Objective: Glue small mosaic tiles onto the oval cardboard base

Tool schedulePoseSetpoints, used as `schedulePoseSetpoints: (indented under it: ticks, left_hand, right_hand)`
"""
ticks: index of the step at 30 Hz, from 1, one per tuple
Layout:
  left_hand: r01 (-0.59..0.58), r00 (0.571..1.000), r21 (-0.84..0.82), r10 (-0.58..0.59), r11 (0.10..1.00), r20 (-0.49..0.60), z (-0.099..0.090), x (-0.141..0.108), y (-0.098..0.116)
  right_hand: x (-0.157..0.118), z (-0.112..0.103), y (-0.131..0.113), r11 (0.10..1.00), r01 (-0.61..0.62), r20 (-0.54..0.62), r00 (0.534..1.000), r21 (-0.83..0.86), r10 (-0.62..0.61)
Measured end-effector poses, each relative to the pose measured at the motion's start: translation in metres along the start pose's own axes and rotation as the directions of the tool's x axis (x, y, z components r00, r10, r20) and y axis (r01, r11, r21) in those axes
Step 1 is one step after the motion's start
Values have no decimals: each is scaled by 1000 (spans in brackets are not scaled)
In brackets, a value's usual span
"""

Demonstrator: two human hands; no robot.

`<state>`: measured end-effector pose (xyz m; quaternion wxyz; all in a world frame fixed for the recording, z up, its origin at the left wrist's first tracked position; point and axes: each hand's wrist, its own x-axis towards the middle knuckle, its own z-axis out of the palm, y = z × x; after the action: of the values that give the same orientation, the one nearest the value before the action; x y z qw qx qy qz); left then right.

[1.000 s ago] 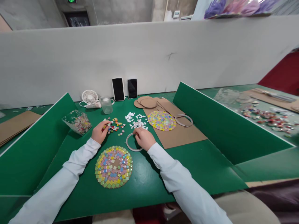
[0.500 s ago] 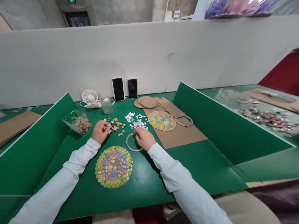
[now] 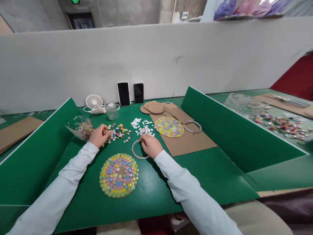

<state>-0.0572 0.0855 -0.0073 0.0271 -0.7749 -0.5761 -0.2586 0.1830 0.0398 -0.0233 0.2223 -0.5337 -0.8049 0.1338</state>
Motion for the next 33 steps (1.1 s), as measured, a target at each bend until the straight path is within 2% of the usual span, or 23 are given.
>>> schedulePoseSetpoints:
  ticks: [3, 6, 8, 14, 19, 23, 28, 33]
  left_hand:
    - [-97, 995, 49, 98, 994, -16, 2, -1, -13]
    - [-131, 984, 96, 118, 987, 130, 11, -7, -20]
    - [-135, 976, 76, 119, 988, 184, 18, -10, -20]
    - [-135, 979, -53, 141, 989, 146, 25, -10, -11]
    - [-137, 975, -119, 155, 983, 156, 21, -8, -9]
    - [-140, 979, -179, 163, 974, 122, 10, -5, -7]
    - [-180, 968, -42, 184, 983, 172, -3, -4, -3]
    - [-269, 949, 53, 255, 962, 185, -3, -7, 6]
  right_hand:
    - [0, 0, 0, 1000, 1, 2, 1000, -3, -1]
    - [-1, -1, -1, 1000, -6, 9, 1000, -10, 6]
    - [-1, -1, -1, 1000, -10, 13, 1000, -12, 10]
    - [-1, -1, -2, 1000, -10, 15, 1000, -18, 10]
    - [-1, -2, -2, 1000, -16, 22, 1000, -26, 17]
    - [-1, -2, -2, 999, -20, 32, 999, -25, 21]
    - [-1, -2, -3, 1000, -20, 43, 999, -20, 21]
    - [0, -2, -3, 1000, -18, 44, 999, -22, 19]
